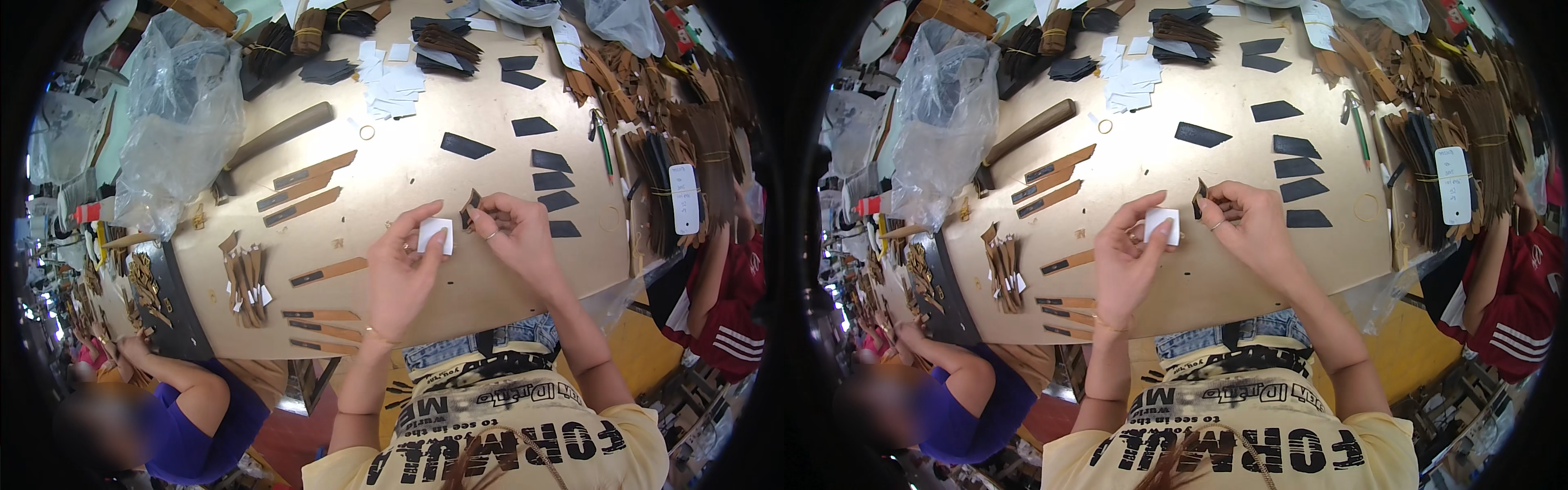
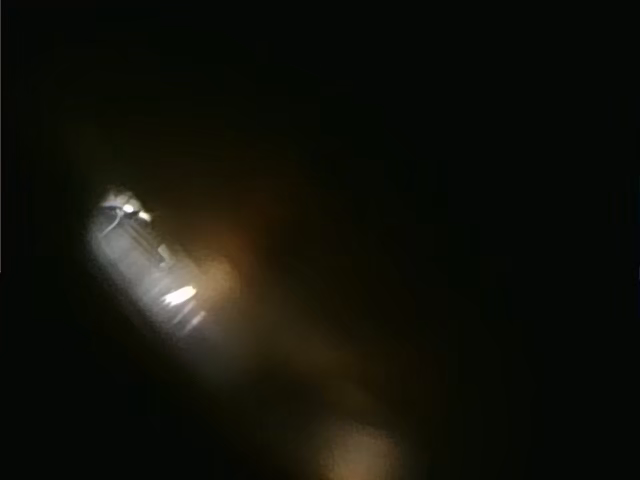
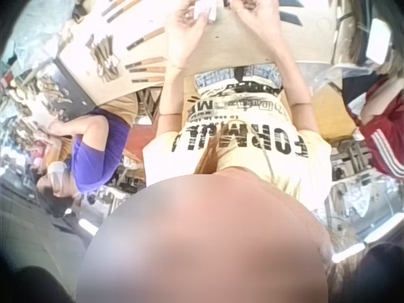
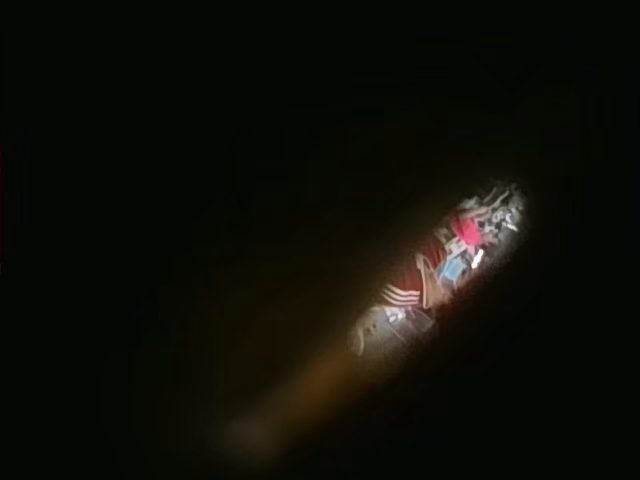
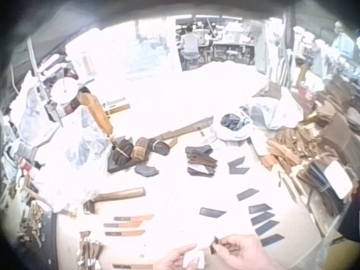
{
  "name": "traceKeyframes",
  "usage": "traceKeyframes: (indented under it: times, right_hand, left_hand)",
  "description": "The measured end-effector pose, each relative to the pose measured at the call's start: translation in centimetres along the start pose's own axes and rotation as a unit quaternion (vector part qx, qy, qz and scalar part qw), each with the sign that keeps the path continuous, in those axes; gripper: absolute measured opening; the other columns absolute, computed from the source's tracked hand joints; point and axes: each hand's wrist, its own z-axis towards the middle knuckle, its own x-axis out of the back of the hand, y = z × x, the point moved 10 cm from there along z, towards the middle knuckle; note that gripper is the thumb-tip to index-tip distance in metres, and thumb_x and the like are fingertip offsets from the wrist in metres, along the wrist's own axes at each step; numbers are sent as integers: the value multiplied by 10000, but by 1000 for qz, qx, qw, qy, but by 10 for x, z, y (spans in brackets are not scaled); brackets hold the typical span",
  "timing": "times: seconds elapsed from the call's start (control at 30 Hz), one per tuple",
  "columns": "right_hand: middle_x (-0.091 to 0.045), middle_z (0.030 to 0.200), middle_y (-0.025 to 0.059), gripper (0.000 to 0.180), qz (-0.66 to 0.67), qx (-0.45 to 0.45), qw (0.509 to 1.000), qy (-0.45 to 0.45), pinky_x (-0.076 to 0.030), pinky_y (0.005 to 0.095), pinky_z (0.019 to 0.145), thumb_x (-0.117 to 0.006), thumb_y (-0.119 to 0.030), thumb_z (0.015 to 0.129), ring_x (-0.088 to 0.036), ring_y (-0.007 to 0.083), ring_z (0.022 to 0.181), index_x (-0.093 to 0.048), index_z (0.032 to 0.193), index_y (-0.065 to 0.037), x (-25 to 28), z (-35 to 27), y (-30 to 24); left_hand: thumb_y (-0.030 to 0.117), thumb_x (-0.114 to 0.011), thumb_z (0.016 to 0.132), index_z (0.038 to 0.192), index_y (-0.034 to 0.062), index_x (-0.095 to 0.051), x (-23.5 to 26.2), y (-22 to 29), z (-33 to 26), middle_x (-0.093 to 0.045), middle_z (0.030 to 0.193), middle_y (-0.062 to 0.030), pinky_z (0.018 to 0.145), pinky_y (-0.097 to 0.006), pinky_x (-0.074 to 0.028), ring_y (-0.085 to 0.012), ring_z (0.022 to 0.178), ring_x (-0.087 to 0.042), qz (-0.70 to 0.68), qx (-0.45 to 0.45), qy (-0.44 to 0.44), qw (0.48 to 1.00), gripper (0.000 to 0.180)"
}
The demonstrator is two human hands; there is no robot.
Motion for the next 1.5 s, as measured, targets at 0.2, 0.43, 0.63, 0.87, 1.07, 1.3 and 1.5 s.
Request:
traceKeyframes:
  times: [0.2, 0.43, 0.63, 0.87, 1.07, 1.3, 1.5]
  right_hand:
    - [-719, 857, 102, 196, 17, -67, 997, -34, -558, 242, 716, -689, -87, 905, -690, 106, 798, -675, 965, 99, -2, 3, 8]
    - [-717, 782, 104, 184, 16, -34, 998, -42, -543, 238, 650, -673, -81, 885, -671, 93, 710, -687, 945, 93, 2, 2, 10]
    - [-709, 815, 88, 130, 82, -79, 993, -45, -546, 229, 694, -653, -50, 906, -687, 99, 770, -653, 907, 80, 9, 3, 23]
    - [-701, 781, 82, 129, 50, -82, 995, -37, -532, 220, 640, -650, -51, 909, -684, 93, 725, -632, 864, 68, 10, 2, 27]
    - [-659, 681, 45, 158, 69, -72, 995, -8, -464, 207, 533, -668, -62, 878, -581, 31, 615, -646, 825, 86, 13, 3, 26]
    - [-685, 727, 84, 143, 61, -100, 993, -12, -506, 233, 552, -686, -55, 875, -649, 69, 652, -678, 879, 88, 11, 3, 33]
    - [-594, 1010, 153, 255, -148, 167, 970, -95, -525, 319, 684, -665, 9, 825, -642, 203, 821, -691, 1071, 73, -8, -22, -25]
  left_hand:
    - [-41, -658, 901, 1051, -77, -693, -20, -13, 6, -644, 975, -79, 661, -221, -559, -96, 774, -646, 136, 0, -12, 991, 158]
    - [-18, -711, 847, 949, -46, -726, -19, 3, 9, -672, 854, -107, 605, -266, -507, -144, 693, -644, 258, -99, 37, 960, 107]
    - [-24, -680, 856, 979, -18, -734, -26, 9, 3, -671, 874, -120, 666, -299, -512, -186, 702, -638, 331, -119, 57, 934, 134]
    - [-89, -626, 877, 1330, 28, -580, -13, 15, 0, -551, 1132, -111, 781, -269, -556, -151, 830, -647, 115, -101, -13, 988, 471]
    - [-99, -653, 848, 1370, -2, -454, -16, 12, 25, -528, 1043, -103, 675, -197, -551, -109, 787, -658, 272, -33, -40, 961, 568]
    - [-104, -657, 841, 1365, 4, -394, -15, 0, 21, -527, 990, -82, 648, -189, -550, -93, 766, -652, 219, 9, -31, 975, 596]
    - [-73, -641, 848, 1375, -7, -374, -22, 0, 19, -551, 993, -130, 651, -307, -571, -224, 787, -697, 201, -11, -27, 979, 594]
